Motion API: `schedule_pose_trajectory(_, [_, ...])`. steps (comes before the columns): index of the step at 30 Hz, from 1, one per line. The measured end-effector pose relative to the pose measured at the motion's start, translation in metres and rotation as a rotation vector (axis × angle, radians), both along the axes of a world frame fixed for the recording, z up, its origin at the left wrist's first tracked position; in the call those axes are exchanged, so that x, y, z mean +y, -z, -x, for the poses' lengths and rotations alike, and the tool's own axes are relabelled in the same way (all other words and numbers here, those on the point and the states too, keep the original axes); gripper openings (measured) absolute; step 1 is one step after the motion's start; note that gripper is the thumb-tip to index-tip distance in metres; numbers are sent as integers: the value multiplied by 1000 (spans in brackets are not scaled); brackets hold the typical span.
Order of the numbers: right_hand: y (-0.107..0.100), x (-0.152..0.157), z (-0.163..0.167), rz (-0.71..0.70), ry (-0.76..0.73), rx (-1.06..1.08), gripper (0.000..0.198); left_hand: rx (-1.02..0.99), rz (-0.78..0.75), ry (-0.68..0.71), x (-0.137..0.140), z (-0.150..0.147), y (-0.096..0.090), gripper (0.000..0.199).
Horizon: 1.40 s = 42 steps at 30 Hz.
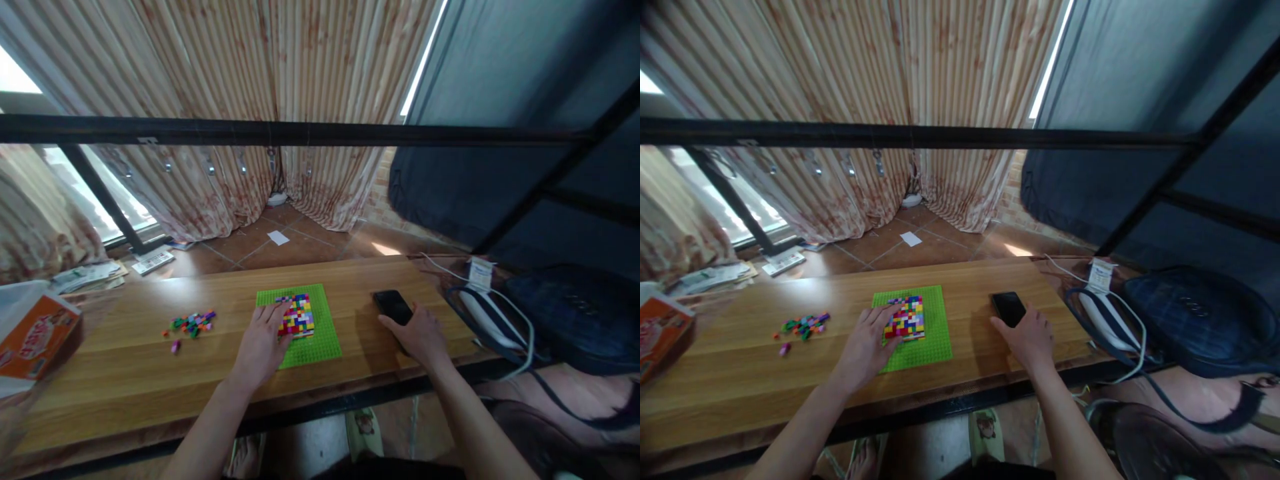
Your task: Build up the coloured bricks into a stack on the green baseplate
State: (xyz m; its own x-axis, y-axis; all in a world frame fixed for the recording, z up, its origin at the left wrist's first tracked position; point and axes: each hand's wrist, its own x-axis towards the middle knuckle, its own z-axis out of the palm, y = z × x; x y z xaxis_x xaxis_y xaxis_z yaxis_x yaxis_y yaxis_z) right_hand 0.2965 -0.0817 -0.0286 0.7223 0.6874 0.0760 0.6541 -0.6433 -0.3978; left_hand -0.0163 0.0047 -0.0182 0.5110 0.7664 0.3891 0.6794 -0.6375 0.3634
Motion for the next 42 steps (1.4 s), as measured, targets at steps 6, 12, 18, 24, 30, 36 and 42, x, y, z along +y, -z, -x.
schedule_pose_trajectory(6, [13, -4, -6, 197, 57, -27, 98, 19, -3, 1, 2, 1, 2, 50])
schedule_pose_trajectory(12, [15, -5, -18, 238, 82, 4, 92, 30, -7, 1, 3, 0, 3, 51])
schedule_pose_trajectory(18, [21, -4, -29, 223, 35, 20, 95, 29, -7, 13, 3, 1, 2, 49])
schedule_pose_trajectory(24, [22, -2, -33, 217, 11, 23, 95, 7, -10, 10, 2, 0, 1, 51])
schedule_pose_trajectory(30, [27, -2, -38, 209, 6, 28, 100, 12, 7, 4, 1, -1, -1, 49])
schedule_pose_trajectory(36, [30, -2, -42, 193, -16, 52, 100, 29, 14, 7, 2, -1, -1, 49])
schedule_pose_trajectory(42, [31, -3, -42, 159, -20, 56, 98, 17, 8, 5, 2, -1, -2, 48])
